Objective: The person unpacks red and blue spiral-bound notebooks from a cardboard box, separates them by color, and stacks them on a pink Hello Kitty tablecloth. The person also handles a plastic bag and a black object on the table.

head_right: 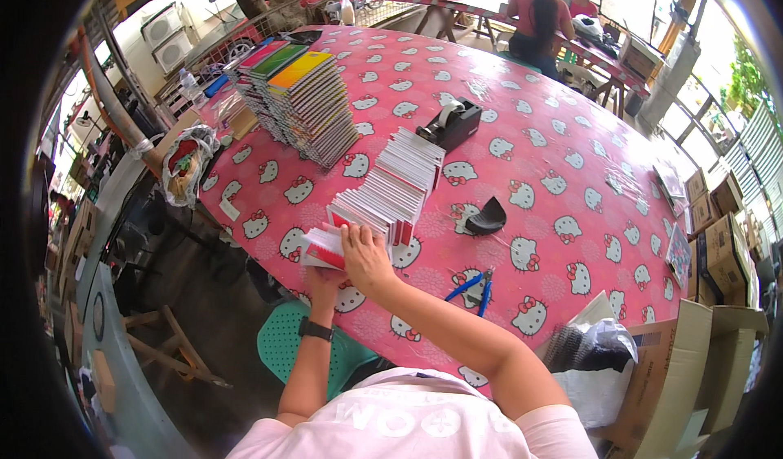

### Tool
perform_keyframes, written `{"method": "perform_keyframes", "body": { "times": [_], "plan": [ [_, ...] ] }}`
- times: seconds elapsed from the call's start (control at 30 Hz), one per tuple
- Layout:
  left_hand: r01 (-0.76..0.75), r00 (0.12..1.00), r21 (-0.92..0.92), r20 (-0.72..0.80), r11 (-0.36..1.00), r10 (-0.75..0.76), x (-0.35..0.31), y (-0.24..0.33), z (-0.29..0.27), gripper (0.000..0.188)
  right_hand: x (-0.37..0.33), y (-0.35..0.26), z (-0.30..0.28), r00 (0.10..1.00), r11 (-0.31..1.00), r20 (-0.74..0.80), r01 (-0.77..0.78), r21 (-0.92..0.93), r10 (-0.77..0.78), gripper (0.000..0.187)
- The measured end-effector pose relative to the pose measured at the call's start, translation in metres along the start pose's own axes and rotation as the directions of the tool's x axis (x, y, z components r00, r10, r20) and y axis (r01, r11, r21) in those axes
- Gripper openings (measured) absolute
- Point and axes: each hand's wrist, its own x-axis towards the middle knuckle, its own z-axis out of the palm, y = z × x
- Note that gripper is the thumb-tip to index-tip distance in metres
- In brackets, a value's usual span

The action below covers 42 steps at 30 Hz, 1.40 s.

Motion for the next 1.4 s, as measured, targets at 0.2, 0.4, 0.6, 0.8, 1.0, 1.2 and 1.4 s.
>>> {"method": "perform_keyframes", "body": {
  "times": [0.2,0.4,0.6,0.8,1.0,1.2,1.4],
  "plan": [
    [-0.178,0.952,0.696,-0.058,0.695,0.301,0.011,-0.026,-0.009,0.122,-0.04,0.006,-0.009,0.995,0.962,0.004,-0.101,0.253,0.103,0.08],
    [-0.3,0.952,0.632,0.156,0.714,0.263,0.04,-0.002,-0.037,0.132,-0.093,0.021,0.032,0.903,0.804,0.101,-0.419,0.422,0.418,0.097],
    [-0.129,0.98,0.664,0.199,0.737,-0.007,0.055,-0.03,-0.048,0.13,-0.06,0.011,0.052,0.943,0.742,0.235,-0.33,0.583,0.235,0.102],
    [-0.363,0.932,0.629,0.238,0.688,0.275,0.051,-0.031,-0.059,0.095,-0.125,0.048,-0.012,0.923,0.567,0.379,-0.348,0.746,0.068,0.072],
    [-0.514,0.757,0.728,0.137,0.454,0.638,0.031,0.05,0.033,0.066,-0.3,0.041,-0.188,0.974,0.571,0.184,-0.225,0.789,0.129,0.068],
    [-0.698,0.588,0.656,0.293,0.289,0.754,0.02,0.065,0.146,0.061,-0.483,-0.025,-0.366,0.817,0.715,-0.346,-0.11,0.691,0.461,0.062],
    [-0.844,0.529,0.213,0.481,0.492,0.699,-0.075,0.128,0.296,0.044,-0.576,0.04,-0.367,0.262,0.39,-0.793,-0.92,-0.033,0.551,0.055]
  ]
}}
